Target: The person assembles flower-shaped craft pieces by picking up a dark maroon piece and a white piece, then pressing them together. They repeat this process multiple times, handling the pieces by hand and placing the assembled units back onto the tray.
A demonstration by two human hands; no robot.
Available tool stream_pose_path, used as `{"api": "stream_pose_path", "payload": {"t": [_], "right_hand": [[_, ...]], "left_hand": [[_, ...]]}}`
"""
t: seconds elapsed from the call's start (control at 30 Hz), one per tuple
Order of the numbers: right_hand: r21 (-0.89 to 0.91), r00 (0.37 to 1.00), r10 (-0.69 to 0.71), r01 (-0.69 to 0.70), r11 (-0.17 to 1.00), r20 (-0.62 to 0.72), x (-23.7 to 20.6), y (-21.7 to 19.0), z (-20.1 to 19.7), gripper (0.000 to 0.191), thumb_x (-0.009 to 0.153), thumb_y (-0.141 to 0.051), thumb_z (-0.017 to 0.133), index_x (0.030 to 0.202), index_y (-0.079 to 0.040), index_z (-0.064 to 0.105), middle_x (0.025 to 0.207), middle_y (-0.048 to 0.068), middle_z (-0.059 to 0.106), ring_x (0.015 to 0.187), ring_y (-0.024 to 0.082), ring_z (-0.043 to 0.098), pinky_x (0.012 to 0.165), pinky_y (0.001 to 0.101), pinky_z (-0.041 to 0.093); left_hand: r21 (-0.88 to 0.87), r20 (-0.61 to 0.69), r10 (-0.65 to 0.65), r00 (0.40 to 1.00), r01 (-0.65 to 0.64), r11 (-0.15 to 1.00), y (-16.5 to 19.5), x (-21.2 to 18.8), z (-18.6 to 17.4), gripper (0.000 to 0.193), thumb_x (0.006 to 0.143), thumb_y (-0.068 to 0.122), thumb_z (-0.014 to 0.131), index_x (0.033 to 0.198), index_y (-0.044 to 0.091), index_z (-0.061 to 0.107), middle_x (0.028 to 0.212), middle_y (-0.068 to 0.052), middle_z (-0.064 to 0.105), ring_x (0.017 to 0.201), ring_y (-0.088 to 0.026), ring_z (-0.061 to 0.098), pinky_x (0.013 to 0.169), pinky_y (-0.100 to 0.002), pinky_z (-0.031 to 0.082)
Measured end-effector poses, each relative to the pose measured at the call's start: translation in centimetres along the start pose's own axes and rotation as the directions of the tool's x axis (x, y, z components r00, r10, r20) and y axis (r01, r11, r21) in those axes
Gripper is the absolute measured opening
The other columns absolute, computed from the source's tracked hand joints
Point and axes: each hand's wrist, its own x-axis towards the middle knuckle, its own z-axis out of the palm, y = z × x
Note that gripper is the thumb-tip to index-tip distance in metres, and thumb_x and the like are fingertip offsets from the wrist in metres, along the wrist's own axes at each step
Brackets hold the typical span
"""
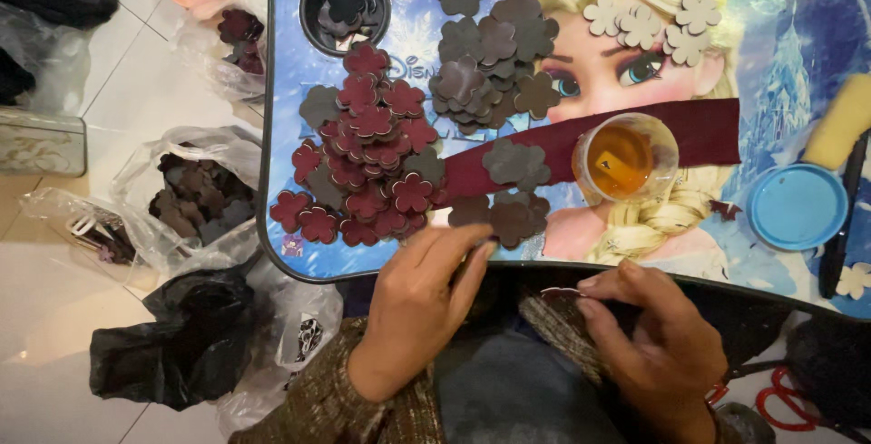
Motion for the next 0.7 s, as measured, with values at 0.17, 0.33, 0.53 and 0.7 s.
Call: {"api": "stream_pose_path", "payload": {"t": [0.17, 0.33, 0.53, 0.7], "right_hand": [[-0.111, 0.999, 0.001, -0.005, 0.994, -0.036, 0.1, -0.3, 0.4, 0.066, 0.081, 0.010, 0.079, 0.138, -0.001, 0.048, 0.100, 0.016, 0.074, 0.092, 0.019, 0.074, 0.087, 0.0307, 0.058], [-0.130, 0.998, 0.061, -0.063, 0.989, -0.017, 0.0, -0.3, 0.3, 0.065, 0.080, 0.008, 0.081, 0.136, 0.000, 0.049, 0.099, 0.016, 0.076, 0.091, 0.018, 0.076, 0.074, 0.0248, 0.056], [-0.105, 1.000, 0.017, -0.019, 0.994, -0.014, 0.1, 0.5, 0.6, 0.063, 0.082, 0.008, 0.079, 0.137, 0.000, 0.050, 0.100, 0.015, 0.075, 0.094, 0.019, 0.076, 0.089, 0.0299, 0.059], [-0.014, 0.996, 0.086, -0.085, 0.996, 0.025, -0.3, 0.8, 0.4, 0.061, 0.081, 0.008, 0.079, 0.136, 0.001, 0.052, 0.105, 0.016, 0.075, 0.097, 0.018, 0.075, 0.091, 0.0292, 0.058]], "left_hand": [[0.198, 0.002, 0.142, 0.990, -0.139, 0.970, -0.1, 2.1, 1.0, 0.037, 0.090, 0.013, 0.079, 0.124, 0.004, 0.069, 0.105, -0.009, 0.062, 0.091, -0.030, 0.060, 0.080, -0.039, 0.050], [0.194, 0.007, 0.162, 0.987, -0.160, 0.968, 0.0, 2.3, 1.2, 0.034, 0.091, 0.012, 0.079, 0.122, 0.005, 0.070, 0.105, -0.006, 0.063, 0.092, -0.026, 0.062, 0.079, -0.037, 0.051], [0.262, 0.019, 0.301, 0.953, -0.296, 0.919, -0.4, 1.8, 1.2, 0.030, 0.092, 0.009, 0.072, 0.121, 0.005, 0.071, 0.112, -0.004, 0.066, 0.098, -0.021, 0.064, 0.086, -0.037, 0.051], [0.307, 0.086, 0.424, 0.902, -0.429, 0.850, -0.9, 1.4, 1.1, 0.032, 0.087, 0.011, 0.067, 0.118, 0.005, 0.069, 0.122, -0.004, 0.067, 0.104, -0.020, 0.065, 0.094, -0.037, 0.051]]}}
